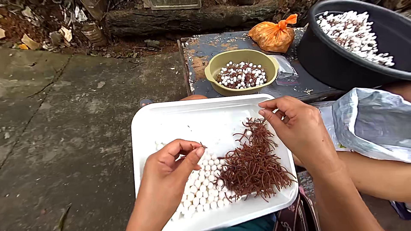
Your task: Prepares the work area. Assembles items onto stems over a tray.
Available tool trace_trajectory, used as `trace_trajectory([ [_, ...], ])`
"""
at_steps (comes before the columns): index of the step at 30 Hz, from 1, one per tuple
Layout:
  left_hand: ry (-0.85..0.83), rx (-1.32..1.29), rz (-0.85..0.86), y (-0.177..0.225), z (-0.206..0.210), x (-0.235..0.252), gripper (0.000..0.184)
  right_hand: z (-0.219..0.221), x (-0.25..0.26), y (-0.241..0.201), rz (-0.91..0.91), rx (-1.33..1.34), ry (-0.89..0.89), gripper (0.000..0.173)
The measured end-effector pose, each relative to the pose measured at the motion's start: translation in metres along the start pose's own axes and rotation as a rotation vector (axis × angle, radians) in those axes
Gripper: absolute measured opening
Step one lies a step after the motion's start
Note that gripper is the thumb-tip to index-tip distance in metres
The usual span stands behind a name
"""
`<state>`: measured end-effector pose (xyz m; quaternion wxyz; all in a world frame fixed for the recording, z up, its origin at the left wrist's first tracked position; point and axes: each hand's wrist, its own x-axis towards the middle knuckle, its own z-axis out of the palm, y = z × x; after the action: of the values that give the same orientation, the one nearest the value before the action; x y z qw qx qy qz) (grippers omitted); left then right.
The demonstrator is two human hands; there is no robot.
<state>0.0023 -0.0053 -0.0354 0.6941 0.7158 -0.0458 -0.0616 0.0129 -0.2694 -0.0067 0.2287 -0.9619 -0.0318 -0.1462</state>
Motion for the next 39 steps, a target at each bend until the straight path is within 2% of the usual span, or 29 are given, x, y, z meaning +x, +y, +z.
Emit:
trace_trajectory([
  [5,0.004,0.004,-0.017,0.001,-0.004,0.001,0.007,0.014,-0.008,0.005,-0.155,-0.159,-0.192,0.003],
  [9,0.012,0.003,-0.032,0.002,-0.007,0.001,0.007,0.030,-0.013,-0.002,-0.116,-0.350,-0.266,0.007],
  [14,0.027,-0.042,-0.098,-0.001,-0.004,0.003,0.008,0.036,-0.009,-0.002,-0.060,-0.367,-0.289,0.007],
  [16,0.010,-0.080,-0.104,-0.001,-0.004,0.004,0.009,0.032,-0.007,0.004,-0.106,-0.230,-0.233,0.005],
  [18,0.004,-0.095,-0.100,0.000,-0.004,0.004,0.009,0.019,-0.004,0.006,-0.076,0.017,-0.184,0.008],
  [20,0.005,-0.117,-0.102,0.002,-0.003,0.004,0.009,0.004,-0.003,-0.001,0.043,0.386,-0.175,0.009],
  [23,0.009,-0.177,-0.095,0.005,0.000,0.004,0.009,-0.001,-0.007,-0.015,0.281,1.035,-0.272,0.013],
  [26,0.002,-0.196,-0.101,0.008,0.002,0.004,0.008,0.008,-0.010,-0.025,0.414,1.370,-0.399,0.023],
  [31,0.018,-0.189,-0.107,0.013,0.004,0.000,0.008,0.020,-0.013,-0.037,0.557,1.558,-0.505,0.026],
  [39,0.027,-0.328,-0.166,0.017,0.008,0.000,0.006,0.029,-0.017,-0.052,0.735,1.744,-0.538,0.020],
])
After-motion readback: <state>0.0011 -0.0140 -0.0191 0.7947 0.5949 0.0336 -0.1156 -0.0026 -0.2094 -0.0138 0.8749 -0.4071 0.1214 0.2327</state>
